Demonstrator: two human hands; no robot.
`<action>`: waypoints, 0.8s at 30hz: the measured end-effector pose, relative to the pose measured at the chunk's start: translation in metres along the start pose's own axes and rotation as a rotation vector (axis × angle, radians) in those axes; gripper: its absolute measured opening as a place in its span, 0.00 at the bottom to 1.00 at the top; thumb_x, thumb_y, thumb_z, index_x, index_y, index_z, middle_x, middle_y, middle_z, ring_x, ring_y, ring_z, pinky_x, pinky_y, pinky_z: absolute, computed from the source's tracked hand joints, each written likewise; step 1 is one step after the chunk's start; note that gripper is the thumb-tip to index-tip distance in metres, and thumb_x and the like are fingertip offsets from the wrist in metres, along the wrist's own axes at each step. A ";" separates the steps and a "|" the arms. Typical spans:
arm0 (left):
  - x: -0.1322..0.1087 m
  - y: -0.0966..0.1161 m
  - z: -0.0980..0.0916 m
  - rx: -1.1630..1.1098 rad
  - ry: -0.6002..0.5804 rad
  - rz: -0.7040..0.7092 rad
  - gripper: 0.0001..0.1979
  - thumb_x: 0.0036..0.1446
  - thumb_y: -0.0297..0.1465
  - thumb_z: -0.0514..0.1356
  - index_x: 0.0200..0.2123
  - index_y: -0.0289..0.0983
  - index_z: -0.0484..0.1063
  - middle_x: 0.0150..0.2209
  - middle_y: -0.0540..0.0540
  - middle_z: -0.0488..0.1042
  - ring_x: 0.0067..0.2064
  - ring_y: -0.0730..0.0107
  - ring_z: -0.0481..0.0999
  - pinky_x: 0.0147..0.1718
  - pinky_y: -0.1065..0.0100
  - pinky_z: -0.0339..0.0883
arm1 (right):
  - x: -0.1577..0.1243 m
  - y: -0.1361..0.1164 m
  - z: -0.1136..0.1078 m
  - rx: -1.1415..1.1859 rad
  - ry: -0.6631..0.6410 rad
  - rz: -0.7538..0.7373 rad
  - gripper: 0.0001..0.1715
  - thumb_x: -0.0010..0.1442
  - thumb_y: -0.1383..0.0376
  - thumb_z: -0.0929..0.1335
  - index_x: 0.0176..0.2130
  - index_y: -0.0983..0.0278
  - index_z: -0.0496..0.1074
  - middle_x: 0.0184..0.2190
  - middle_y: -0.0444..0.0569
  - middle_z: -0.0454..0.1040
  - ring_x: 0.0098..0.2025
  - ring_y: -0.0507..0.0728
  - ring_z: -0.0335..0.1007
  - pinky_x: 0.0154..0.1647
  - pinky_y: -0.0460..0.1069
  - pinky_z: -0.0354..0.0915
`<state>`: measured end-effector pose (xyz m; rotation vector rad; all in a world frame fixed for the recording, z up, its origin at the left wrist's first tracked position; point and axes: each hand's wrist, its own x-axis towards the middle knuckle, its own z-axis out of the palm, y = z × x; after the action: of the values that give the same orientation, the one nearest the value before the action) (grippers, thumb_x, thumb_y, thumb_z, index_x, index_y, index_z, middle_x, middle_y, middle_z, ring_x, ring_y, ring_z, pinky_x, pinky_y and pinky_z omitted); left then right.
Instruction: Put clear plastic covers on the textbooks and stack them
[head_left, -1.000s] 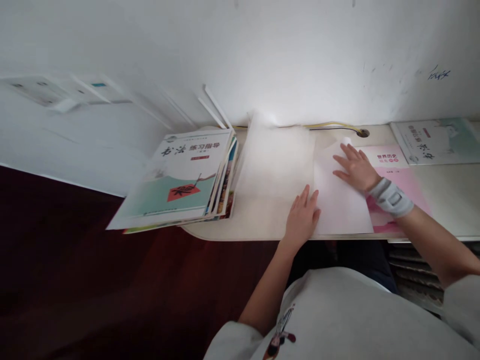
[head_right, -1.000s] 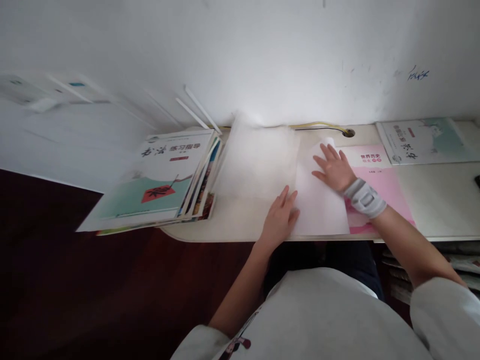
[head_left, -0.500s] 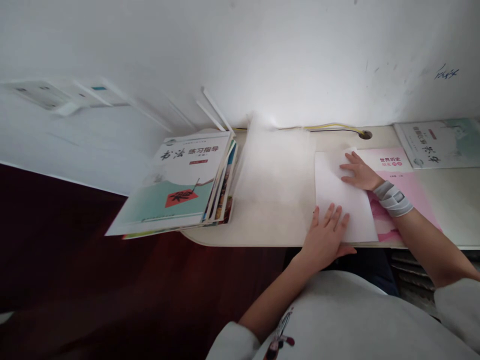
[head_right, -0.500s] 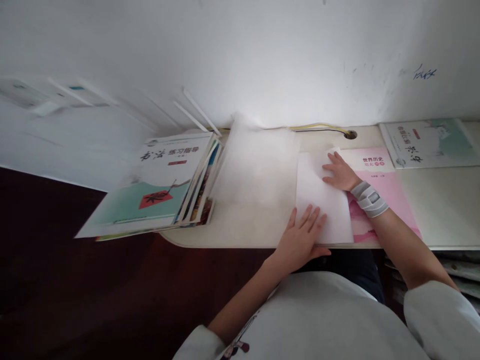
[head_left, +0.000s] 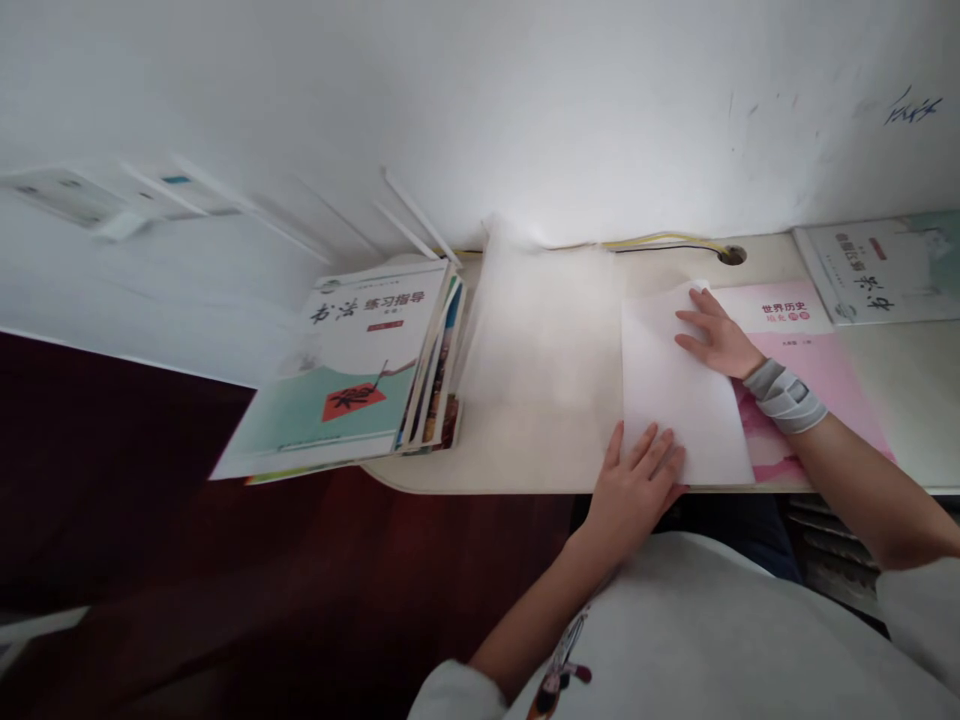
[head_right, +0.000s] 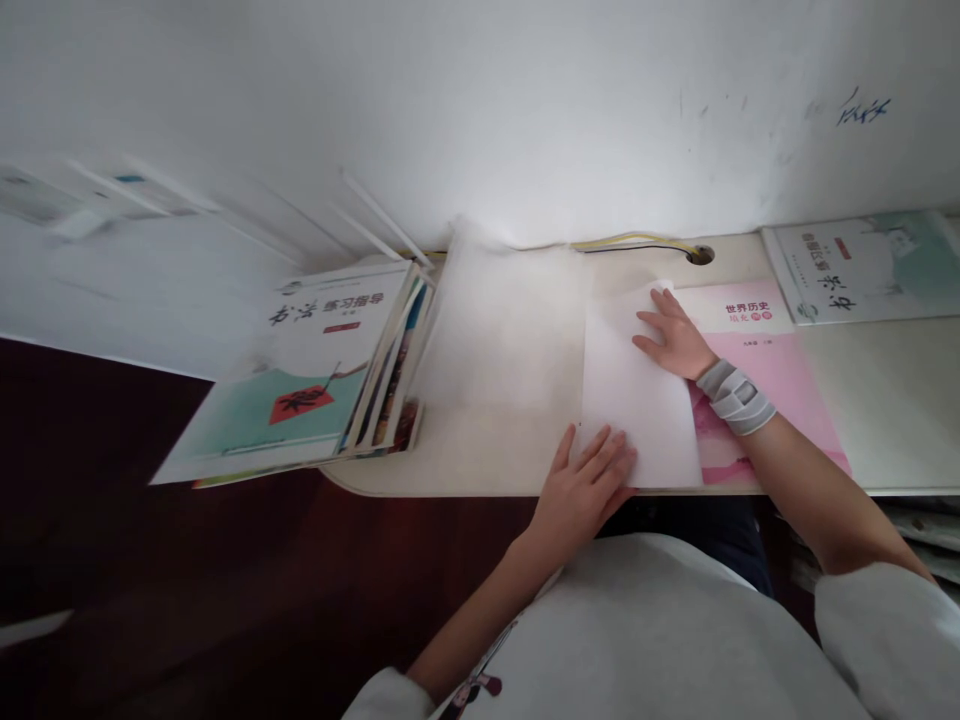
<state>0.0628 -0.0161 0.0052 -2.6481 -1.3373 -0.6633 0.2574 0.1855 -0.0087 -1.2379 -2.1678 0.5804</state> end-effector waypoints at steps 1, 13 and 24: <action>-0.002 0.000 -0.001 -0.007 0.030 0.008 0.11 0.61 0.33 0.55 0.45 0.38 0.71 0.51 0.44 0.74 0.57 0.61 0.68 0.63 0.47 0.45 | 0.000 -0.001 0.001 0.011 0.017 -0.011 0.35 0.56 0.45 0.63 0.52 0.65 0.71 0.65 0.55 0.53 0.68 0.67 0.38 0.65 0.66 0.45; -0.015 -0.001 0.003 -0.059 0.220 0.033 0.06 0.57 0.22 0.58 0.35 0.36 0.73 0.40 0.48 0.79 0.52 0.64 0.74 0.60 0.53 0.56 | -0.001 -0.001 -0.001 -0.013 -0.068 -0.093 0.33 0.54 0.51 0.67 0.55 0.63 0.68 0.66 0.52 0.50 0.68 0.69 0.35 0.65 0.69 0.43; -0.020 0.000 -0.006 -0.031 0.216 -0.024 0.07 0.58 0.23 0.56 0.37 0.36 0.73 0.44 0.46 0.78 0.54 0.63 0.72 0.58 0.54 0.58 | -0.002 0.000 0.000 0.011 -0.080 -0.069 0.38 0.54 0.44 0.66 0.56 0.61 0.67 0.67 0.51 0.49 0.68 0.69 0.34 0.65 0.69 0.42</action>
<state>0.0500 -0.0326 0.0022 -2.5010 -1.3091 -0.9493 0.2588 0.1835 -0.0095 -1.1469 -2.2612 0.6219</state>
